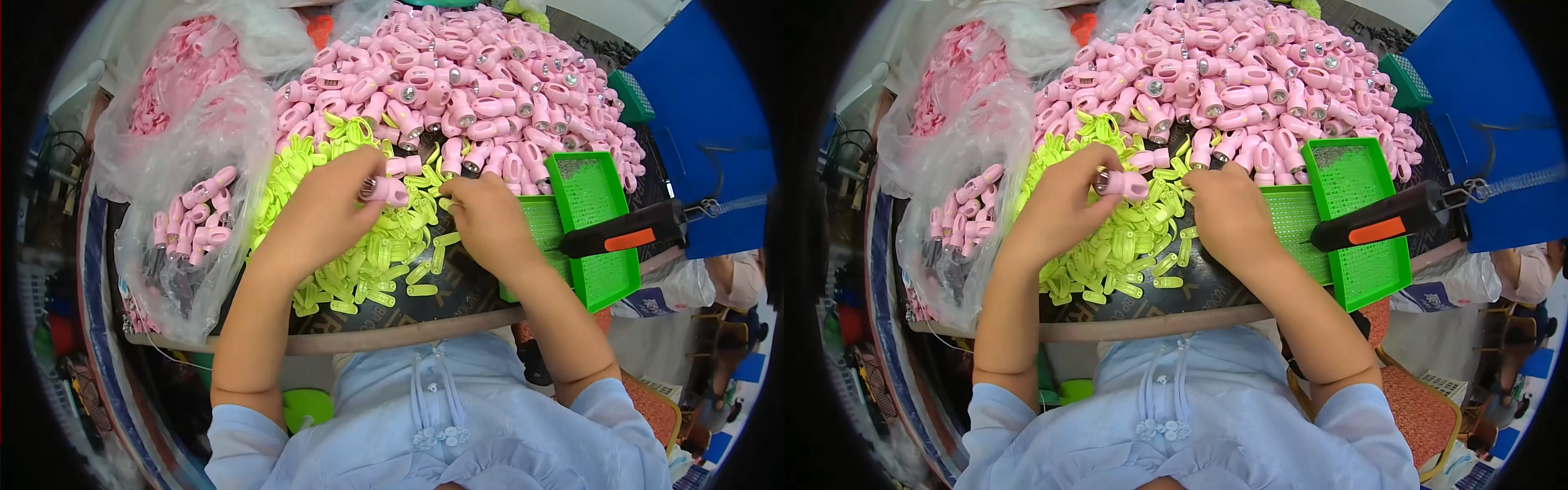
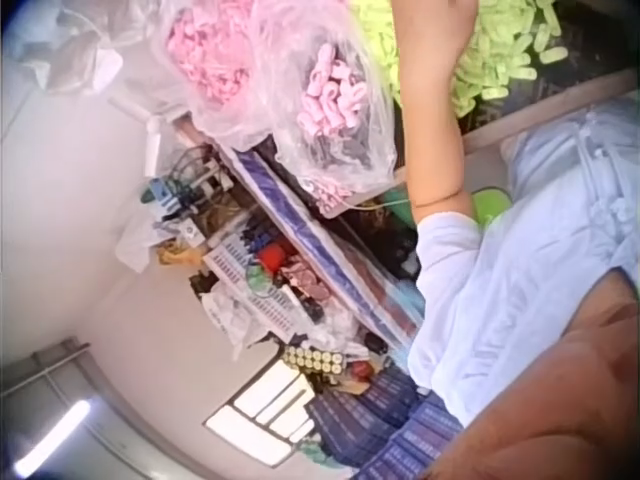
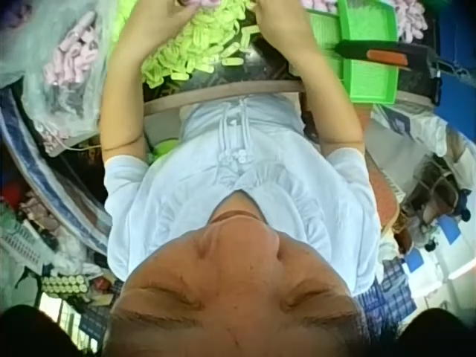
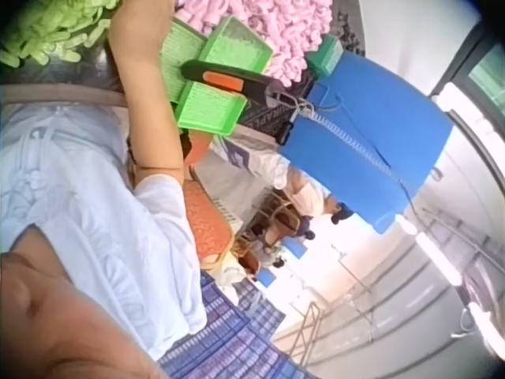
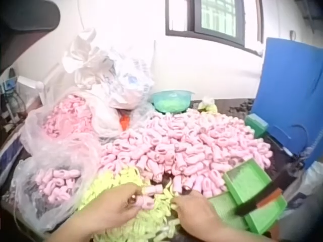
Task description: Assembling small plastic toy components with electronic lights using a handheld power tool at a factory workbench.
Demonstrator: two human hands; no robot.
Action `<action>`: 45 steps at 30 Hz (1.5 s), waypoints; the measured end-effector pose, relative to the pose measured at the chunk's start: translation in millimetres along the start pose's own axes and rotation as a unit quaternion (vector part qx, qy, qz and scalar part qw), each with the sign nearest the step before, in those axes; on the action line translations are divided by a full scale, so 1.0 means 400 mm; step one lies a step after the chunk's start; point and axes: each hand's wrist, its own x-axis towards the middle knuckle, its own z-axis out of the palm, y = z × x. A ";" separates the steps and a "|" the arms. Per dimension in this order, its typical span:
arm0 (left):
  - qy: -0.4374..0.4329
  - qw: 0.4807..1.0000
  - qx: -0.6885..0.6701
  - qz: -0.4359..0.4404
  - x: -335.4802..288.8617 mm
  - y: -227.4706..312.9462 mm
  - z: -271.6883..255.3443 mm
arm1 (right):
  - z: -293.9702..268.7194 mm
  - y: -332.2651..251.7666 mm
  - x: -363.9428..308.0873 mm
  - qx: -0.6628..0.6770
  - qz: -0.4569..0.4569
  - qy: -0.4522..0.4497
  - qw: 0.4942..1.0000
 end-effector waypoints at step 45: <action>0.131 0.935 -0.326 0.057 -0.174 0.047 0.210 | -0.069 -0.021 -0.134 0.523 0.045 -0.065 0.849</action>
